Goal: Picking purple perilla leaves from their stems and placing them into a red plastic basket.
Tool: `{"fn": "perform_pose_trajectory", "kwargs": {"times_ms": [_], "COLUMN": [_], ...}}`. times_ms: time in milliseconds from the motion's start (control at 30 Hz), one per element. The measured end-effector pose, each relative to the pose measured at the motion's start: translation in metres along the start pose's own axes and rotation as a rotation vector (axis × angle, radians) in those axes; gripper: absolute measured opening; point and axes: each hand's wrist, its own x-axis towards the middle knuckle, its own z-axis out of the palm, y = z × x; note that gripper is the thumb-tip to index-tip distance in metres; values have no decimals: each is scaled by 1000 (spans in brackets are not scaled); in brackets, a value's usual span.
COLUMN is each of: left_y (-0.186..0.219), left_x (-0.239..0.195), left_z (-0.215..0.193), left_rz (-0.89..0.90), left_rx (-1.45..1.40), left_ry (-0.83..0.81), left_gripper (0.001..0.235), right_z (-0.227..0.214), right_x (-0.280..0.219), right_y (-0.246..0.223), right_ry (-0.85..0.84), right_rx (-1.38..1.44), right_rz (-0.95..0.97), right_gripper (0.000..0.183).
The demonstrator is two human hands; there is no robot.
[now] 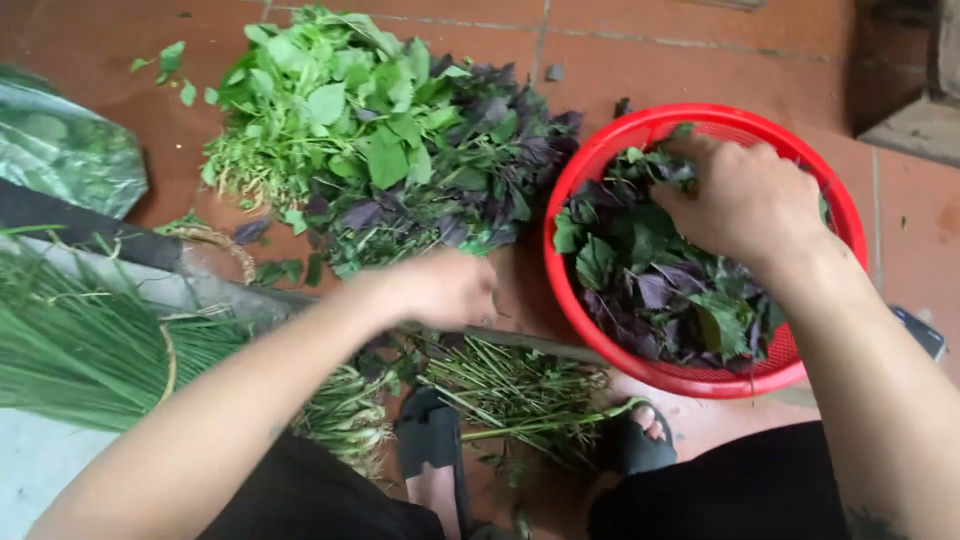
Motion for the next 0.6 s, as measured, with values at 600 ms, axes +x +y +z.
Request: {"fn": "perform_pose_trajectory", "kwargs": {"times_ms": [600], "left_y": [-151], "left_x": [61], "left_z": [-9], "left_rz": [-617], "left_rx": [129], "left_ry": [565], "left_gripper": [19], "right_z": [-5], "right_x": [-4], "right_y": [-12], "right_ry": [-173], "right_rx": [9], "right_rz": [-18], "right_gripper": [47]}}
